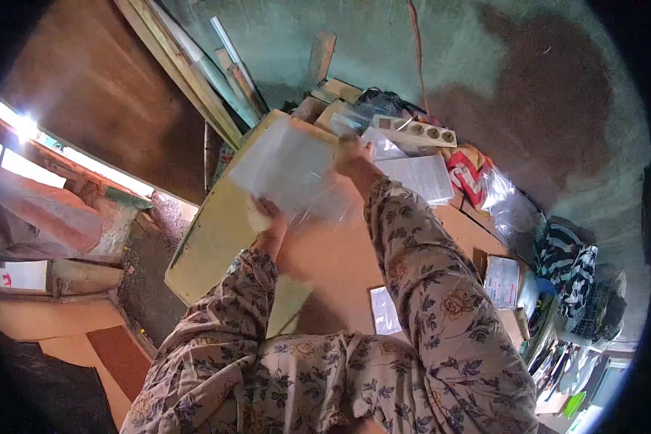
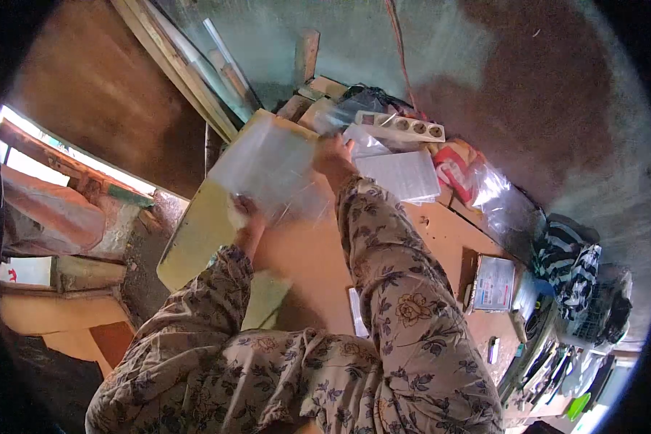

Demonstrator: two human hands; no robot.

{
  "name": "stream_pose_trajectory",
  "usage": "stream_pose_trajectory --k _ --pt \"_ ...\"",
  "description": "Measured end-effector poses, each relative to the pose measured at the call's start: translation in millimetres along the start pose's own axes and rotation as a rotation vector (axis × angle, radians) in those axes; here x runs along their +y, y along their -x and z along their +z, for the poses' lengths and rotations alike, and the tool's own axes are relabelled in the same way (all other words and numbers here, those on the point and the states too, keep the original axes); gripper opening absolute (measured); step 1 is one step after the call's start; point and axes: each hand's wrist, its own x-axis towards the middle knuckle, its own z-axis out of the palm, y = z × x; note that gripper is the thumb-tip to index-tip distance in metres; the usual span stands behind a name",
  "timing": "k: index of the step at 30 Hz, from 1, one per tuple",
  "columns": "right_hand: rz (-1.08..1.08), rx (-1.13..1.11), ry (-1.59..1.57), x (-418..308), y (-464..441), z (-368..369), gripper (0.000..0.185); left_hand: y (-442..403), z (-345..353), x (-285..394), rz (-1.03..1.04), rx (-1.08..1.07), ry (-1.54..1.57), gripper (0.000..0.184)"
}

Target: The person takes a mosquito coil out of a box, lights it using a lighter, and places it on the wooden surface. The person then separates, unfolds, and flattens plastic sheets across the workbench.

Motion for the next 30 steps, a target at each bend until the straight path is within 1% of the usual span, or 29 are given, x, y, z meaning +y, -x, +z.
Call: stream_pose_trajectory --k 1,2,3,4,5,6,7,8,10,11,12,13,14,15,16,17,18,20,21,22,23,24,26,27,28,30 --pt "0.060 0.060 -0.228 5 -7 -4 0.039 0 -1 5 -0.038 0.016 0.054 0.029" --pt "0.121 0.124 -0.454 12 -12 -10 0.039 -1 -8 42 0.088 0.003 -0.092 0.027" --pt "0.081 0.355 -0.685 20 -11 -20 0.032 -2 -11 64 0.215 -0.007 -0.235 0.025" --pt "0.039 0.590 -0.914 29 -6 -35 0.026 -2 -10 58 0.213 -0.009 -0.232 0.025" --pt "0.004 0.719 -1.275 40 -8 -50 0.019 -2 -6 43 0.123 -0.002 -0.149 0.023" --pt "-0.036 0.844 -1.636 52 -9 -66 0.014 -1 -3 22 0.078 -0.002 -0.103 0.023" --pt "-0.184 0.863 -1.809 69 2 -90 0.013 0 0 2 0.033 0.000 -0.057 0.022" --pt "-0.338 0.881 -1.973 85 17 -117 0.014 4 2 -24 0.126 -0.034 -0.235 0.020" --pt "-0.151 0.959 -2.108 104 56 -158 0.008 2 4 -28 0.229 -0.069 -0.387 0.019" --pt "-0.150 0.984 -2.093 111 77 -171 0.008 -1 3 -16 0.132 -0.025 -0.286 0.019" --pt "-0.024 1.031 -2.171 118 97 -182 0.006 -4 4 -10 0.037 0.015 -0.183 0.019" --pt "0.105 1.080 -2.248 127 113 -189 0.004 -6 6 -3 0.049 -0.001 -0.164 0.019" --pt "0.108 1.116 -2.236 144 122 -183 0.004 -10 6 -1 -0.064 0.066 -0.079 0.018" --pt "0.012 1.008 -2.220 169 130 -161 0.005 -13 7 2 -0.171 0.143 0.014 0.018" --pt "-0.072 0.898 -2.199 194 142 -138 0.009 -21 9 -11 -0.236 0.151 0.068 0.018" --pt "-0.109 0.712 -2.196 217 162 -117 0.008 -32 14 -29 -0.279 0.119 0.133 0.019" --pt "-0.079 0.749 -2.193 227 177 -90 0.008 -44 19 -50 -0.293 0.050 0.196 0.019" --pt "0.175 0.864 -2.184 241 207 -49 0.009 -68 32 -85 -0.337 -0.085 0.341 0.020" --pt "0.206 0.892 -2.183 235 225 -41 0.009 -81 32 -63 -0.449 -0.105 0.488 0.021" --pt "0.459 1.009 -2.213 220 239 -33 0.007 -92 31 -39 -0.567 -0.119 0.631 0.022" --pt "0.715 1.116 -2.225 209 254 -27 0.009 -100 33 -23 -0.654 -0.144 0.710 0.022" --pt "0.736 1.131 -2.225 202 272 -21 0.009 -107 38 -10 -0.693 -0.177 0.748 0.022" --pt "0.816 0.897 -2.159 192 307 -10 0.012 -123 53 15 -0.725 -0.253 0.790 0.021" --pt "0.801 0.814 -2.112 198 321 7 0.015 -133 63 29 -0.740 -0.295 0.801 0.021" --pt "0.828 0.831 -2.110 198 332 13 0.015 -133 75 38 -0.743 -0.328 0.801 0.021" --pt "0.762 0.790 -2.263 197 354 24 0.014 -140 96 55 -0.762 -0.404 0.792 0.020"
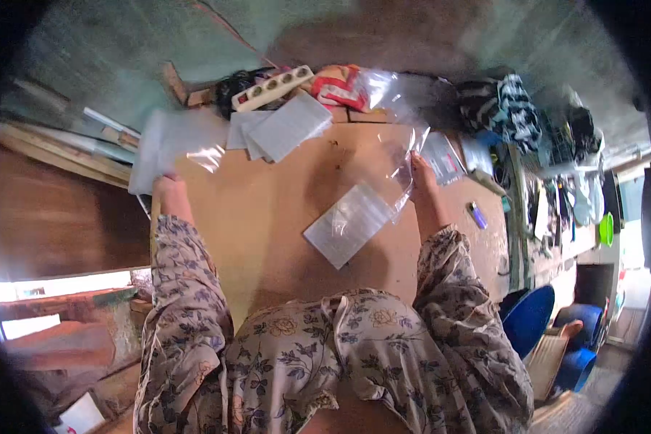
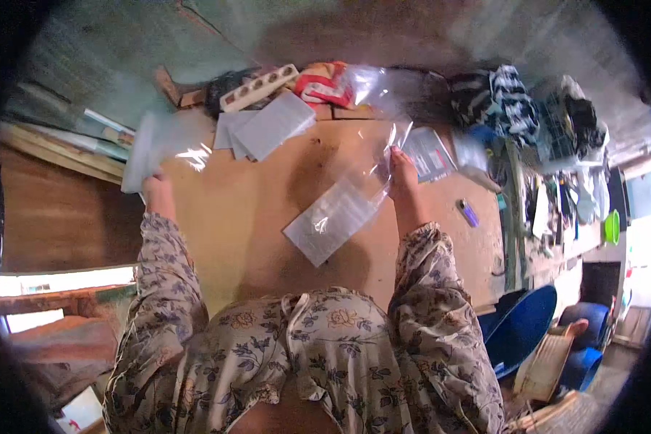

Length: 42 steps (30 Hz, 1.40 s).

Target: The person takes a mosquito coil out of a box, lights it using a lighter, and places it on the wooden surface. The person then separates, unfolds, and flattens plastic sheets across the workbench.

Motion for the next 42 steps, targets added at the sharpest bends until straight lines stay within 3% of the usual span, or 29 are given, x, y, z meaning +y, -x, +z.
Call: stream_pose_trajectory --k 4,7,8,9,11,16,18,22,24,26,27,29,30,32,33,35,36,37,38,42 --pt "-0.011 -0.019 -0.084 13 -6 -44 0.010 -7 15 -31 -0.038 -0.082 -0.191 0.019" --pt "-0.019 0.015 -0.042 13 3 -45 0.006 -20 -10 -78 0.203 -0.286 -0.907 0.019" --pt "0.007 -0.040 -0.088 12 13 -39 0.005 -19 -16 -89 0.202 -0.318 -0.966 0.018" --pt "0.036 -0.096 -0.133 12 20 -35 0.004 -13 -15 -93 0.048 -0.301 -0.795 0.018" --pt "0.063 -0.113 -0.140 14 26 -33 0.003 7 -7 -99 -0.410 -0.105 -0.108 0.020" --pt "0.124 -0.287 -0.265 21 34 -26 0.007 103 47 -61 -0.406 0.119 -0.231 0.018" --pt "0.136 -0.349 -0.264 22 34 -24 0.011 153 58 -73 -0.268 0.070 -0.496 0.016" --pt "0.118 -0.558 -0.399 13 52 4 0.024 264 82 -111 0.172 -0.504 -0.750 0.032" --pt "0.152 -0.597 -0.446 4 66 22 0.028 297 91 -127 -0.028 -0.704 -0.620 0.041" --pt "0.181 -0.644 -0.494 -6 79 36 0.032 331 117 -104 -0.516 -0.727 -0.443 0.049" --pt "0.177 -0.677 -0.496 -11 86 40 0.033 331 118 -100 -0.503 -0.728 -0.437 0.049" --pt "0.166 -0.719 -0.495 -15 88 36 0.035 329 119 -90 -1.276 -0.992 -0.034 0.045" --pt "0.126 -0.766 -0.521 -11 82 29 0.036 333 119 -82 -1.268 -1.001 -0.036 0.045" --pt "0.077 -0.823 -0.553 -13 82 19 0.037 342 120 -64 -0.899 -1.112 -0.205 0.028" --pt "0.034 -0.793 -0.528 -18 88 19 0.036 347 123 -54 -0.891 -1.116 -0.212 0.028" --pt "-0.005 -0.770 -0.506 -23 96 14 0.035 357 132 -36 -0.613 -1.144 -0.366 0.015" --pt "-0.069 -0.665 -0.381 -23 98 11 0.037 360 135 -28 -0.603 -1.142 -0.369 0.015" --pt "-0.133 -0.560 -0.257 -23 99 8 0.039 363 139 -21 -0.454 -1.150 -0.504 0.014" --pt "-0.134 -0.569 -0.260 -21 99 5 0.039 366 140 -16 -0.303 -1.151 -0.636 0.013" --pt "-0.112 -0.325 -0.095 -23 115 7 0.049 389 142 -1 -0.071 -1.030 -0.716 0.014"
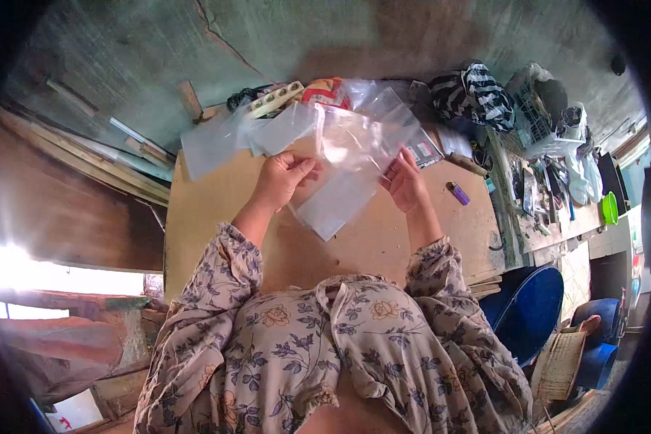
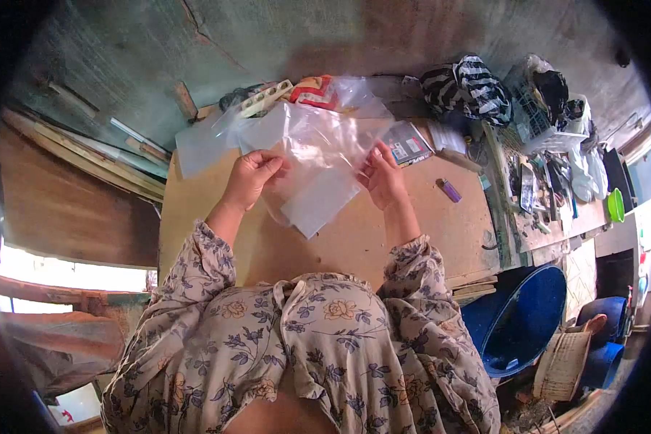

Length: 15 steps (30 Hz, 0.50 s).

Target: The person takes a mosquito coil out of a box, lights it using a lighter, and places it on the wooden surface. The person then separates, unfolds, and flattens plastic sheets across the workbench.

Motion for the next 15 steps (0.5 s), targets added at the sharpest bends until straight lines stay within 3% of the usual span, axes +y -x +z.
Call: stream_pose_trajectory --k 4,6,9,12,14,15 --pt "0.035 0.257 0.259 -11 22 36 0.061 9 9 6 0.136 0.021 -0.097 0.014" --pt "-0.023 0.176 0.372 -5 31 55 0.069 14 16 10 0.148 -0.012 -0.152 0.012" --pt "0.128 0.087 0.422 5 41 86 0.068 23 30 17 0.084 -0.012 -0.200 0.012" --pt "0.216 0.037 0.418 13 46 98 0.057 28 32 17 0.110 -0.062 -0.251 0.009" --pt "0.262 -0.279 0.135 19 44 92 0.050 30 29 11 0.182 -0.067 -0.294 0.008" --pt "0.341 -0.241 0.021 16 48 90 0.037 31 26 10 0.257 -0.075 -0.337 0.007"
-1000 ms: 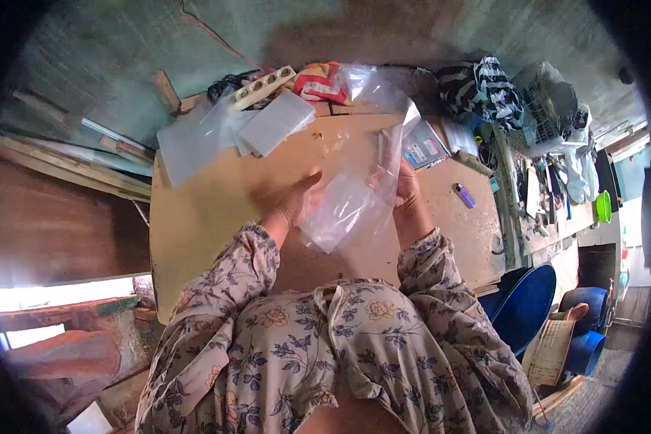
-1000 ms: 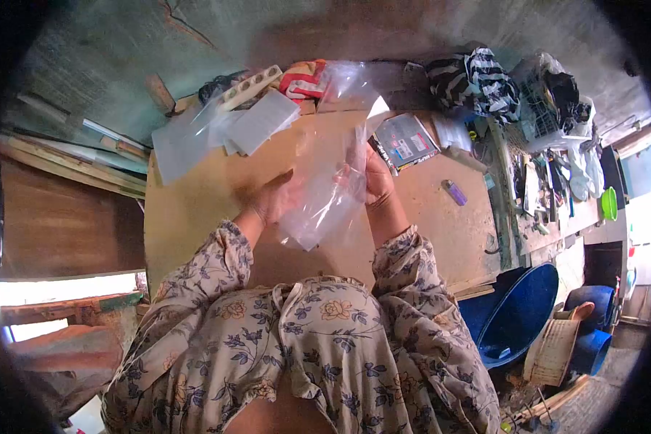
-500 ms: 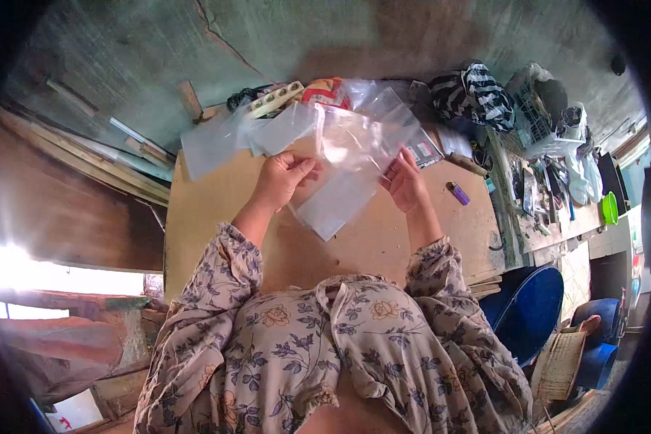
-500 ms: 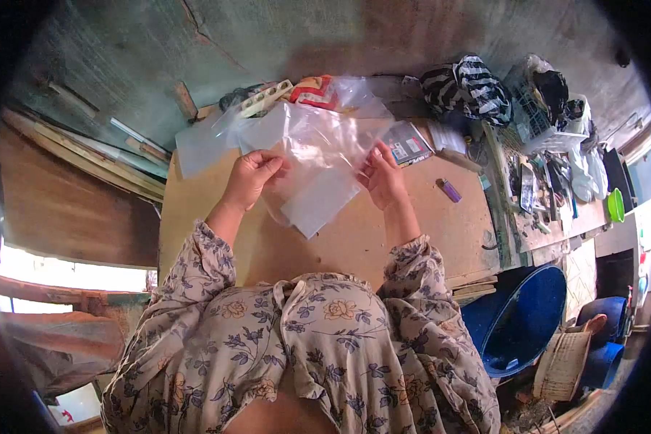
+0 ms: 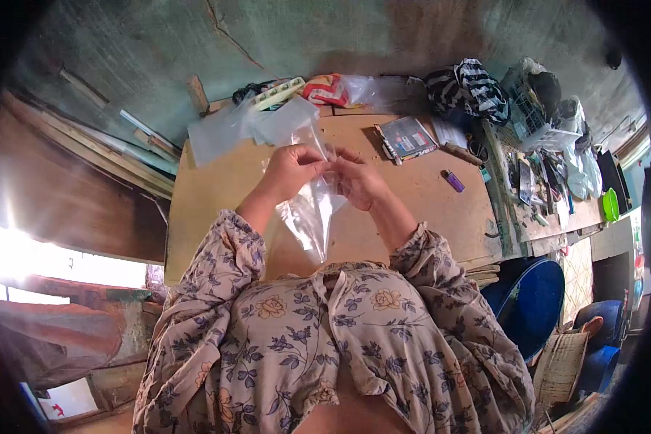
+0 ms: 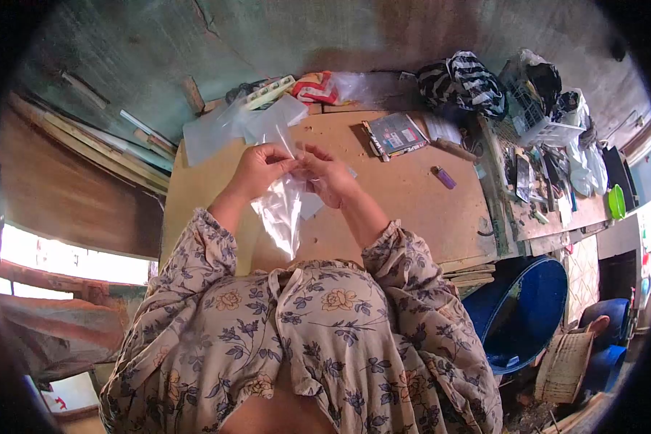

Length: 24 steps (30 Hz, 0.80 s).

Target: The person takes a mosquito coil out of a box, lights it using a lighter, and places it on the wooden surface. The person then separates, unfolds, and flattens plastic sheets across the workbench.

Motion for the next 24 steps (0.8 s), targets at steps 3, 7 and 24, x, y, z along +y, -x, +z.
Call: stream_pose_trajectory --k 3,7,24 --pt "-0.010 -0.049 0.134 -1 6 -1 0.036 8 -8 4 -0.167 -0.006 0.038 0.008" --pt "-0.096 -0.002 0.201 1 5 -23 0.036 16 -23 -2 -0.137 0.050 0.157 0.011" --pt "-0.009 0.301 0.428 38 14 -24 0.013 47 19 -37 -0.291 -0.208 -0.303 0.025"
